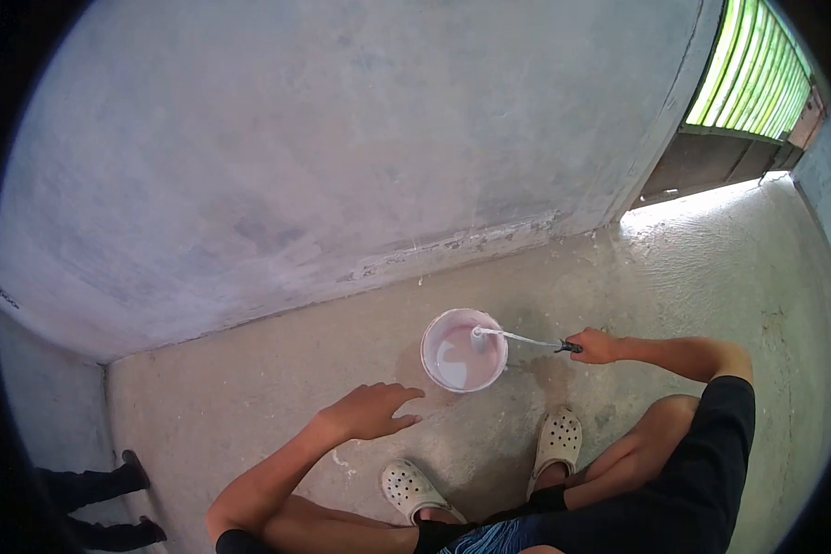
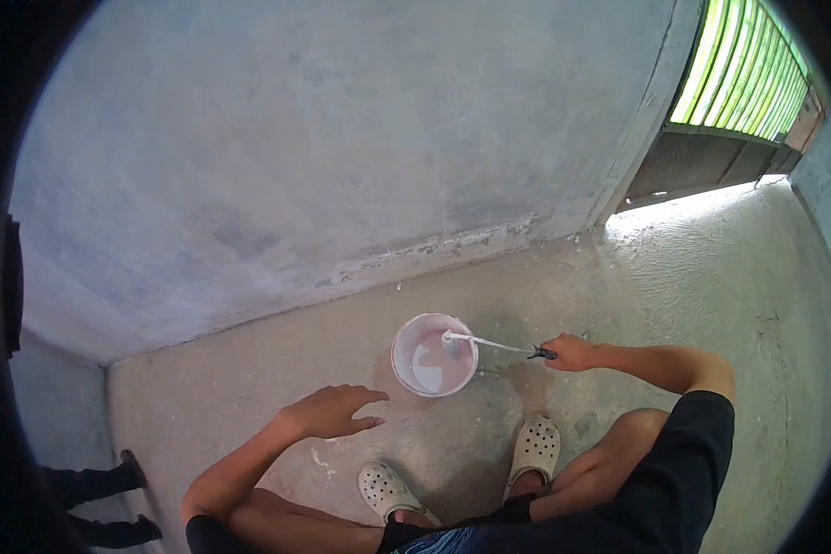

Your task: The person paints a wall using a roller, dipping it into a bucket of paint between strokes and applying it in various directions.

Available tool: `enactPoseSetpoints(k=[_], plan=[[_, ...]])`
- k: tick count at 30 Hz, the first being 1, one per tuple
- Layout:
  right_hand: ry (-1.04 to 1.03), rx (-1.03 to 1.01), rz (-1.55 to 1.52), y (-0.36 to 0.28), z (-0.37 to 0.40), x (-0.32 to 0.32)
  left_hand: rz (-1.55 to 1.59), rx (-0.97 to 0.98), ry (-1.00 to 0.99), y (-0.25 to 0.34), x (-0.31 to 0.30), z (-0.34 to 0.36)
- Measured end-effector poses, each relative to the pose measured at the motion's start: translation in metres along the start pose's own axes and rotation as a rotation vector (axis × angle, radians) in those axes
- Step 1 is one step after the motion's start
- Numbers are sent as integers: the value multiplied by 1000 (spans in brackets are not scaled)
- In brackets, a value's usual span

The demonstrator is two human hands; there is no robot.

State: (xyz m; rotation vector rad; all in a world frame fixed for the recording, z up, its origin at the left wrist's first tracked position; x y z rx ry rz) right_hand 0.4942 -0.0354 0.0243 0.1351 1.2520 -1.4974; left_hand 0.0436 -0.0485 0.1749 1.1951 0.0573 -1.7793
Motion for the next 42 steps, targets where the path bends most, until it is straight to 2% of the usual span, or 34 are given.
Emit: enactPoseSetpoints(k=[8, 11, 20, 26, 32, 38, 42], plan=[[29, 17, -48, -32, 6, -10, -24, 20, 21, 0, 1, -1], [-10, -32, -13, -6, 2, -2, -25, 34, 37, -2, 3, -2], [50, 15, -27, -29, 8, -20, -24, 18, 5, -2, 3, -3], [-36, -21, -45, -4, 1, -4, -16, 19, 10, -3, 3, -3], [7, 28, 74, -6, -1, -15, -15, 12, 3, -2, 3, -1], [59, 46, 4, -20, 7, -16, -20, 6, 1, 0, 1, 0], [22, 39, 58, 2, 1, -11, -30, 11, 12, 0, 1, 0]])
Point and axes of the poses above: each hand's wrist, its own z-axis away from the middle knuckle, its own x-axis out of the palm, y = z × x, the point moved 2 cm from there along -z, towards the middle knuckle, and after that the axes turned 6 degrees about -z, right-handed, at the moved point
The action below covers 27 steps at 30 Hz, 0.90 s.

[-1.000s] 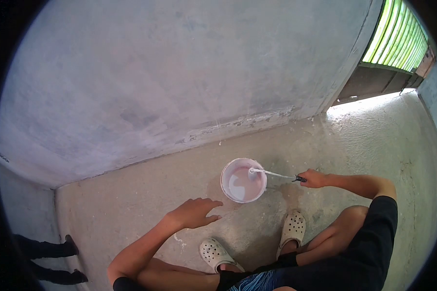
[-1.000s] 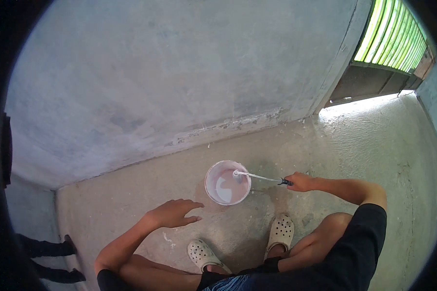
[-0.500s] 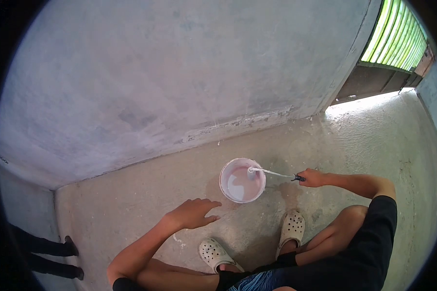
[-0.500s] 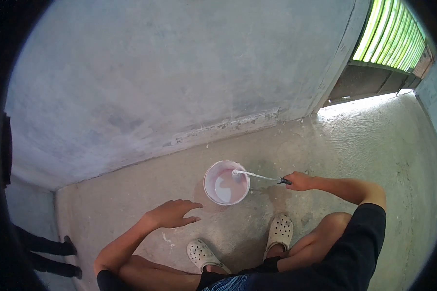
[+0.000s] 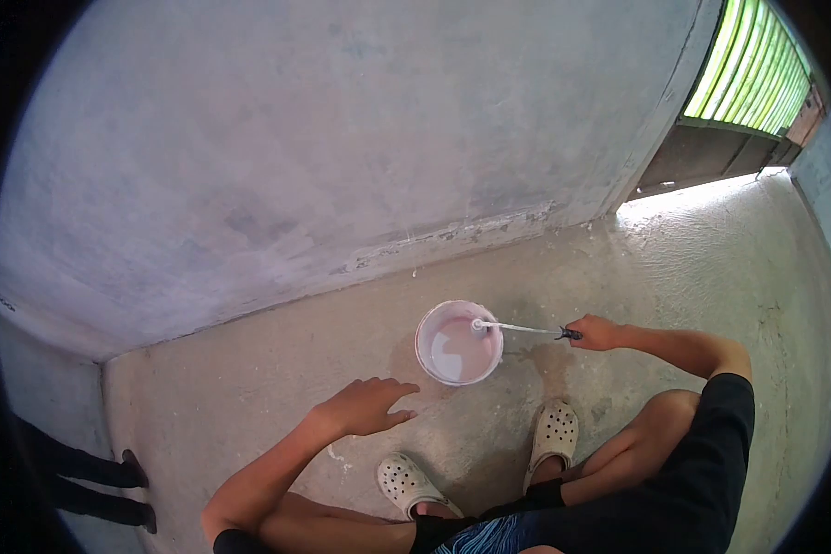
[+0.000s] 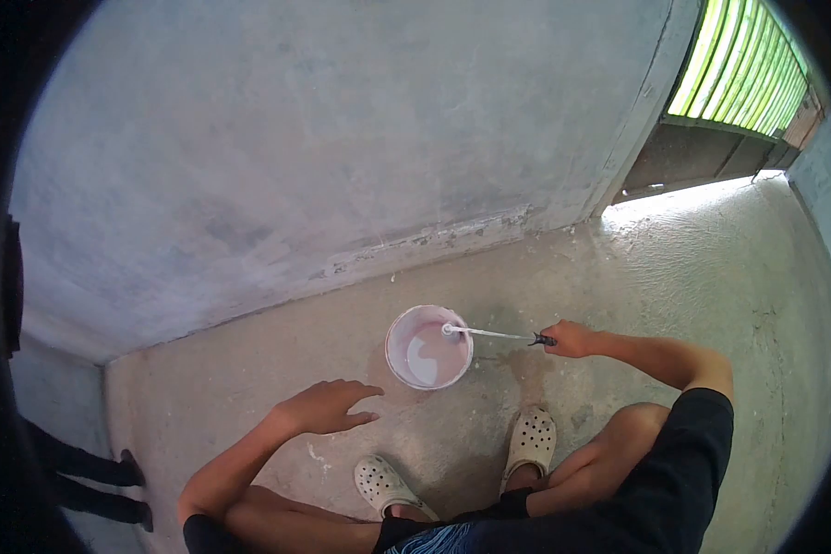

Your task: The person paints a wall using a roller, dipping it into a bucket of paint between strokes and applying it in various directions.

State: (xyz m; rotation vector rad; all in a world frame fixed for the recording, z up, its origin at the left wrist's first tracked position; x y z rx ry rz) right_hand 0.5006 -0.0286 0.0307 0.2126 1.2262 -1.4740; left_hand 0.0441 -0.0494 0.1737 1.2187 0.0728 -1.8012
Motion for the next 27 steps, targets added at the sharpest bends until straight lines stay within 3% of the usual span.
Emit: enactPoseSetpoints(k=[14, 27], plan=[[114, -39, -15, -13, 3, -17, 1, -18, -16, 3, 0, 1], [41, -35, -32, -7, 2, -11, 12, -3, -4, -2, 4, 1]])
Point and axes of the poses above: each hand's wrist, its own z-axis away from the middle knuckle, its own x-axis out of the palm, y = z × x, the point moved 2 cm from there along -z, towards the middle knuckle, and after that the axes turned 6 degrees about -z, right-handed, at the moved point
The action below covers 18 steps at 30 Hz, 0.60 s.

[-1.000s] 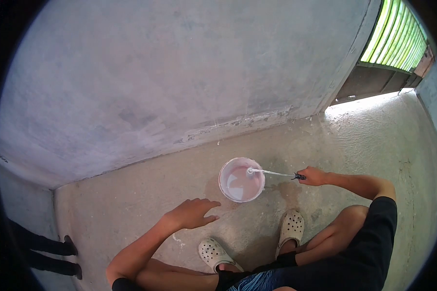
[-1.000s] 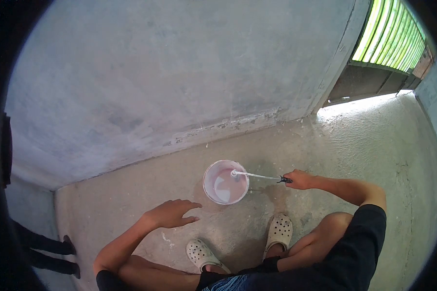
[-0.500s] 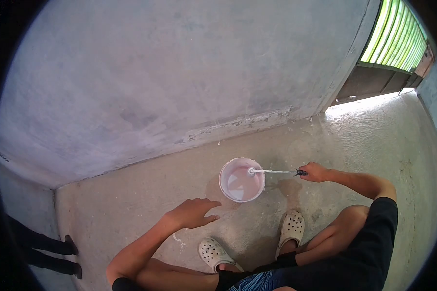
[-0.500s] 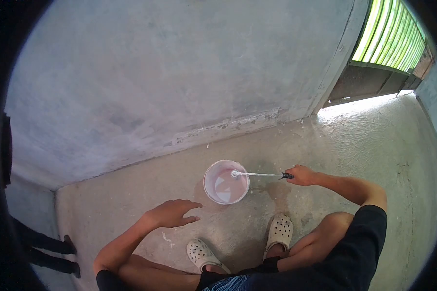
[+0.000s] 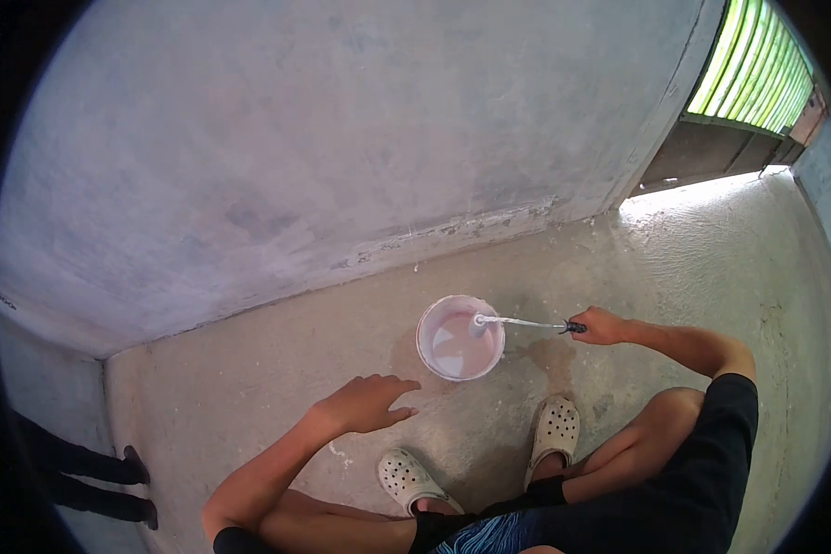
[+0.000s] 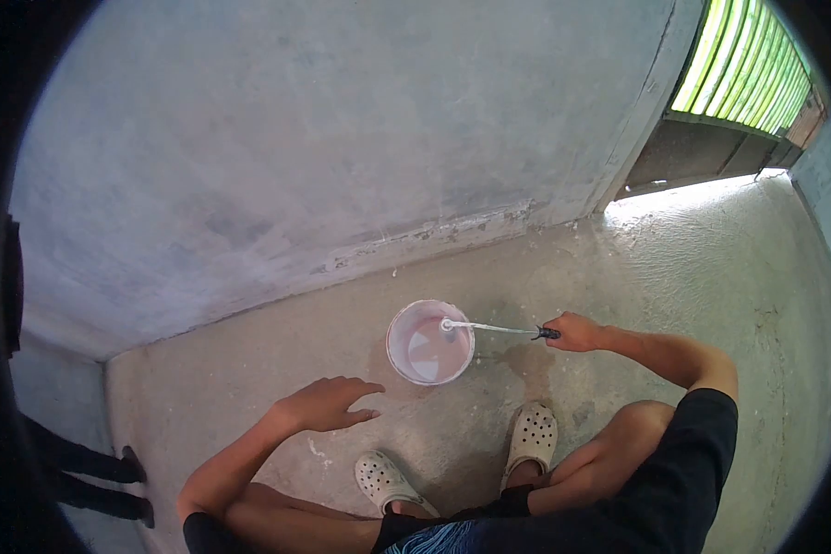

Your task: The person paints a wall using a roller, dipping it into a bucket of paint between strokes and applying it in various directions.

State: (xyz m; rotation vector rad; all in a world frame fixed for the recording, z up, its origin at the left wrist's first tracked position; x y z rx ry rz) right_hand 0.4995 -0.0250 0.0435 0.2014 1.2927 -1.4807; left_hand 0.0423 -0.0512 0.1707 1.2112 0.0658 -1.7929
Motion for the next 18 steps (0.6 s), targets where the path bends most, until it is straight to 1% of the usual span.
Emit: enactPoseSetpoints(k=[3, 5, 9, 11, 15, 17, 18], plan=[[34, -29, -5, 0, 2, 4, 2, 17, 20, 0, 2, -2], [-78, 8, 1, 3, 1, 9, -8, 24, 30, -3, 3, -2], [-65, 18, 25, 15, -5, 12, -9, -7, -9, 3, -4, -2], [-31, 15, 64, 17, -6, 13, 3, -33, -68, 3, -4, -1], [25, 13, 87, 0, 1, 5, -12, -26, -58, 0, -1, -2], [103, -7, -35, -17, 1, 1, 3, -23, -81, 0, -1, -2], [111, -12, -28, -25, 0, 0, -4, -24, -71, 1, -2, -2]])
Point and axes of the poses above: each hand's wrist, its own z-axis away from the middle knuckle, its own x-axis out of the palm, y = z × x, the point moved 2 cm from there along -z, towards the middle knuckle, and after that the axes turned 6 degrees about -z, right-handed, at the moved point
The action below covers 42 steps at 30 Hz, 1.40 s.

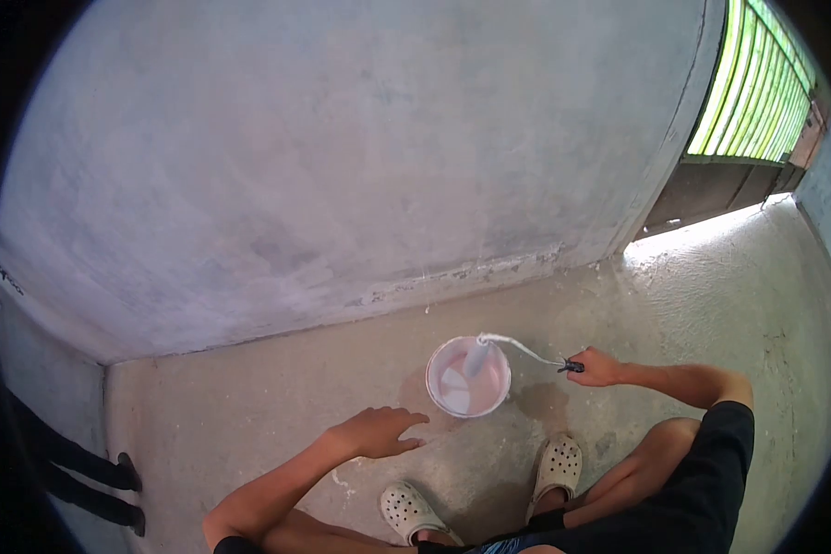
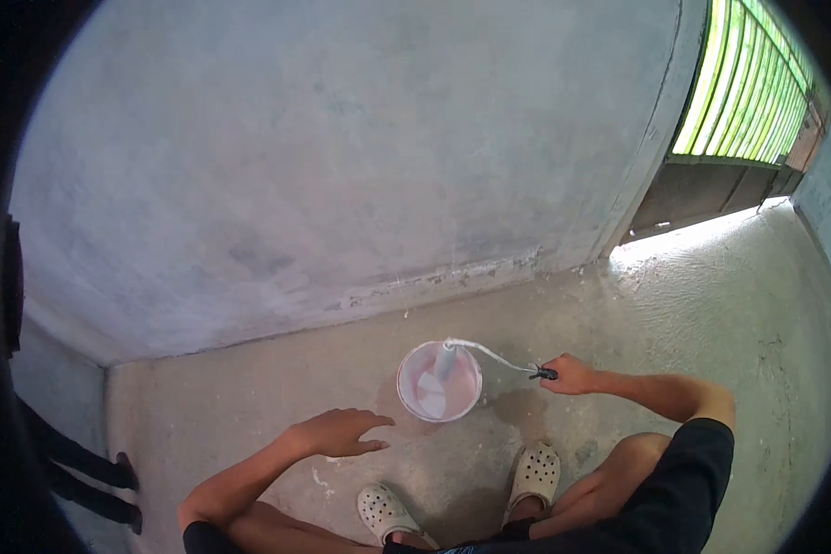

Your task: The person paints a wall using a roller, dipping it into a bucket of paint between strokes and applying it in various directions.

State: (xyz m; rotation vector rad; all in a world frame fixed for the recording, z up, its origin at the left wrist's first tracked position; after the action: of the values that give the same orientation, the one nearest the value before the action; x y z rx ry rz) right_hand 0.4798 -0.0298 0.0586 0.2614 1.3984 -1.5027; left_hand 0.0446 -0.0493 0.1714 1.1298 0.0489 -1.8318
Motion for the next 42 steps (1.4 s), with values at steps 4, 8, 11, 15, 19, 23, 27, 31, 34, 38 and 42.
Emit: enactPoseSetpoints(k=[4, 8, 11, 15, 19, 23, 27, 31, 34, 38, 42], plan=[[215, -1, -233, -41, -21, -13, 8, 0, -24, 1, -1, -3], [367, 25, -483, -104, -48, -51, 10, 16, -34, 1, 0, -4], [431, -33, -593, -131, -74, -73, -2, 27, -22, -1, 3, -7], [456, -171, -688, -181, -92, -97, -6, 35, -19, -2, 1, -7], [343, -267, -777, -228, -100, -96, 42, -3, 45, 8, -8, -6], [237, -341, -827, -265, -110, -80, 332, -5, 304, 22, -32, -8], [196, -449, -815, -303, -115, -73, 685, 130, 652, 31, -58, -3], [249, -459, -801, -316, -119, -68, 858, 225, 775, 25, -82, -16], [184, -427, -1059, -325, -121, -67, 1004, 249, 806, 29, -101, -11], [193, -456, -814, -338, -110, -81, 867, 344, 843, 17, -110, -11], [222, -464, -539, -349, -100, -87, 1058, 406, 627, 17, -100, -14]])
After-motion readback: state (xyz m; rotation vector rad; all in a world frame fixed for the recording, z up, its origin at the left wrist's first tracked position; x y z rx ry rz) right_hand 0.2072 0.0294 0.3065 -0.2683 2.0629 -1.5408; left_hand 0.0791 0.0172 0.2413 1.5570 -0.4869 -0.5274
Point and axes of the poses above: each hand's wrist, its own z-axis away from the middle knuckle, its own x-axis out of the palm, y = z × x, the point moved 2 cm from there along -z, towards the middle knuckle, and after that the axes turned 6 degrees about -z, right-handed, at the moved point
